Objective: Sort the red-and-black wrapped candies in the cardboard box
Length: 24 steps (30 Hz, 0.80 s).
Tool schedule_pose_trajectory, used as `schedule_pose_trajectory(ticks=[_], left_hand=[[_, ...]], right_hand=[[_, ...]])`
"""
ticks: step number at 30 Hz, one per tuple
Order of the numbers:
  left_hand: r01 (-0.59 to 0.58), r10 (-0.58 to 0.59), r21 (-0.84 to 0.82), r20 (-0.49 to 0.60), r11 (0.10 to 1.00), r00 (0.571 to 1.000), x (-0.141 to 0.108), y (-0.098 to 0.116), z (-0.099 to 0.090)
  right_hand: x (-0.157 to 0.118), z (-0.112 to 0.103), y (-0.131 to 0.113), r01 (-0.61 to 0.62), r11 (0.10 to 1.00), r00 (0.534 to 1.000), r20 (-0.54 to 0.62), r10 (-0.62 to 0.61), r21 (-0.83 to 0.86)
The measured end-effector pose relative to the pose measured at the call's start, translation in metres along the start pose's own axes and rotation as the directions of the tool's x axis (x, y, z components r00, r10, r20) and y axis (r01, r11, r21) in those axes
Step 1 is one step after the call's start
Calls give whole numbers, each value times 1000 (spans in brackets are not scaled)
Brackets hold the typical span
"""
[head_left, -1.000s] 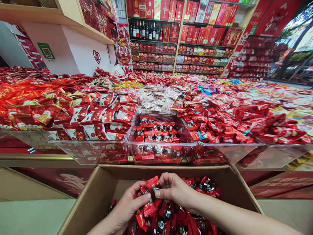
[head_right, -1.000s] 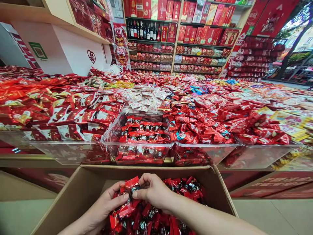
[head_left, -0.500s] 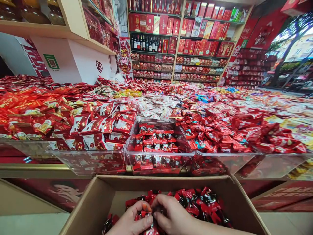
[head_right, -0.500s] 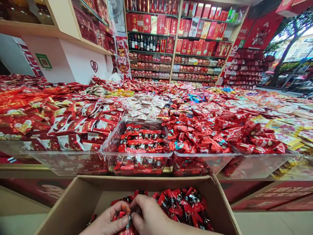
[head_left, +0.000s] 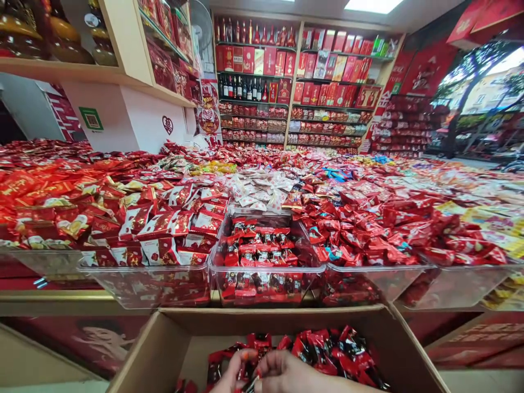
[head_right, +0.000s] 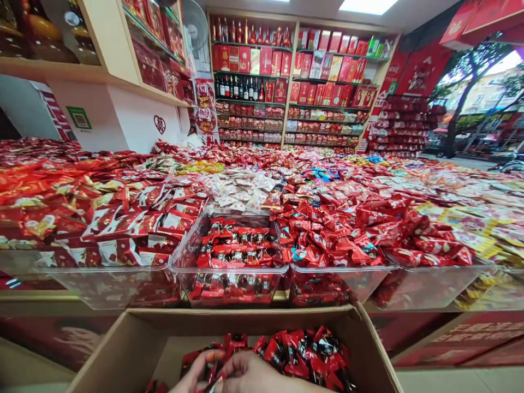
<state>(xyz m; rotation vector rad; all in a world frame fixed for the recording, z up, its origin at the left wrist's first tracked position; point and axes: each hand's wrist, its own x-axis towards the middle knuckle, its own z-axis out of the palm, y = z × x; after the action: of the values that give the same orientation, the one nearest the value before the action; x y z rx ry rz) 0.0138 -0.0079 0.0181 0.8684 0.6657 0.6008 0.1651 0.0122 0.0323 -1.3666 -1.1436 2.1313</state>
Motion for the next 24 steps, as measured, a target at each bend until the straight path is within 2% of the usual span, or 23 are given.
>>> schedule_pose_trajectory(ticks=[5,9,12,15,20,24], left_hand=[[-74,69,-42,-108,996,992,-12,19,17],[-2,4,10,-205,1000,979,-16,31,24],[2,7,34,-255,999,967,-16,35,25],[14,-10,16,-248,1000,969,-16,38,25],[65,-69,-21,-297,998,952,-18,43,26],[29,-37,-29,-315,999,948,-18,45,25]], right_hand=[[-14,-5,-11,110,985,992,-69,-102,132],[-19,-11,-23,184,950,981,-107,-161,254],[-22,-12,-29,209,928,977,-108,-184,308],[-26,-10,-30,200,934,979,-93,-180,295],[-27,-8,-28,163,960,985,-100,-143,230],[-23,-9,-28,179,979,979,-115,-168,95]])
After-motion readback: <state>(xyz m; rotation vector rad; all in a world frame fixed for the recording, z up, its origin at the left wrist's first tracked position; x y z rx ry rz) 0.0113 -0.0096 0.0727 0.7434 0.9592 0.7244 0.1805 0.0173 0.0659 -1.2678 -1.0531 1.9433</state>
